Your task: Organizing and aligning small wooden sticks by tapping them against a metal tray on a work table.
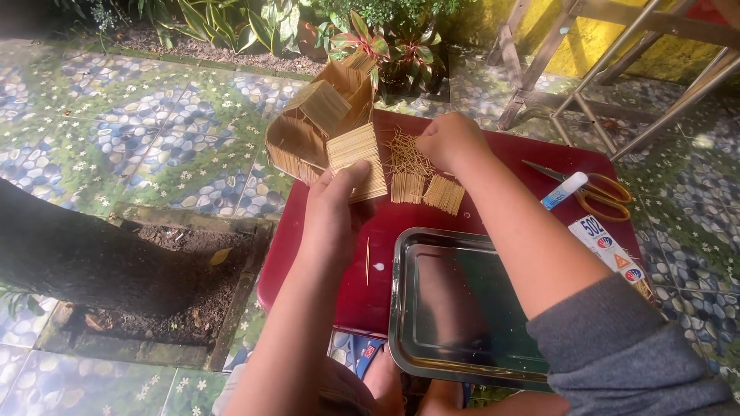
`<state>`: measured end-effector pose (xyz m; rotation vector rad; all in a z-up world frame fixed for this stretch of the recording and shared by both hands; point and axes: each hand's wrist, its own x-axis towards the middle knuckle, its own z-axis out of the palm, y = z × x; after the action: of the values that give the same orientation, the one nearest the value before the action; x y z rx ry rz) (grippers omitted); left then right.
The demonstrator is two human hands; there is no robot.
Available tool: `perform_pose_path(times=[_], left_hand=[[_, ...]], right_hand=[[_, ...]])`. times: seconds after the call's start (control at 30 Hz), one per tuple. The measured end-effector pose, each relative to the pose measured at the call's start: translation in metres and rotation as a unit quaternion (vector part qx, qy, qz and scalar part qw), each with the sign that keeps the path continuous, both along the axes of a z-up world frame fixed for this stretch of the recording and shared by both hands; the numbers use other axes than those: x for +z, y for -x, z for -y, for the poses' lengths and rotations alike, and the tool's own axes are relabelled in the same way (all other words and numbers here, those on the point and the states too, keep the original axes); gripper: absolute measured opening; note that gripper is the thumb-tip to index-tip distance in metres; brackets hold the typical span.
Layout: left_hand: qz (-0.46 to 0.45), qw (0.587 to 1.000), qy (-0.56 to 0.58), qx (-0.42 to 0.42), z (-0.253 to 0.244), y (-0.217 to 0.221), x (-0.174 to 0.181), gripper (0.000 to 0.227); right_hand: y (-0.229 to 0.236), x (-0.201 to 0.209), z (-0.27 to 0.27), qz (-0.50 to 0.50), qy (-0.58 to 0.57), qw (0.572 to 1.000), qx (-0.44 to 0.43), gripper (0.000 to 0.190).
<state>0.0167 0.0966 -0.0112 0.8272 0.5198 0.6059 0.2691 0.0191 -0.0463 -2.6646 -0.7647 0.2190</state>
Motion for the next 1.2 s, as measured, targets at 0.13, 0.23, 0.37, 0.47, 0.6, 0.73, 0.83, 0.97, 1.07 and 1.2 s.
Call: perform_pose_path(times=[0.13, 0.23, 0.37, 0.47, 0.6, 0.73, 0.83, 0.97, 1.07, 1.2], left_hand=[[0.003, 1.000, 0.002, 0.003, 0.001, 0.001, 0.005, 0.024], [0.001, 1.000, -0.001, -0.001, 0.000, 0.003, 0.007, 0.024], [0.002, 1.000, 0.001, 0.002, 0.002, 0.001, 0.007, 0.024], [0.004, 1.000, 0.001, 0.004, 0.001, 0.002, 0.003, 0.024], [-0.037, 0.998, 0.015, -0.045, 0.003, 0.006, 0.019, 0.019], [-0.048, 0.997, -0.002, -0.052, 0.007, 0.004, 0.017, 0.022], [-0.053, 0.997, -0.015, -0.052, 0.009, 0.002, 0.015, 0.023], [-0.036, 0.998, 0.014, -0.044, 0.008, -0.001, 0.009, 0.024], [-0.044, 0.998, 0.009, -0.043, 0.008, 0.000, 0.011, 0.024], [-0.054, 0.997, -0.001, -0.046, 0.009, 0.001, 0.014, 0.022]], right_hand=[[0.027, 0.041, 0.007, -0.023, -0.022, 1.000, -0.002, 0.032], [0.049, 0.060, 0.026, -0.017, -0.040, 0.999, -0.004, 0.031], [0.114, 0.086, 0.084, -0.008, -0.072, 0.997, 0.004, 0.033], [0.169, 0.087, 0.134, 0.020, -0.073, 0.996, 0.037, 0.032], [0.228, 0.071, 0.185, -0.090, 0.138, 0.982, 0.090, 0.072], [0.246, 0.017, 0.217, -0.011, 0.110, 0.970, 0.216, 0.083], [0.256, 0.013, 0.216, 0.114, -0.085, 0.948, 0.285, 0.048], [0.258, 0.004, 0.214, 0.135, -0.071, 0.934, 0.324, 0.057], [0.259, -0.006, 0.212, 0.146, -0.035, 0.923, 0.353, 0.041], [0.262, -0.020, 0.209, 0.079, 0.006, 0.929, 0.363, 0.049]])
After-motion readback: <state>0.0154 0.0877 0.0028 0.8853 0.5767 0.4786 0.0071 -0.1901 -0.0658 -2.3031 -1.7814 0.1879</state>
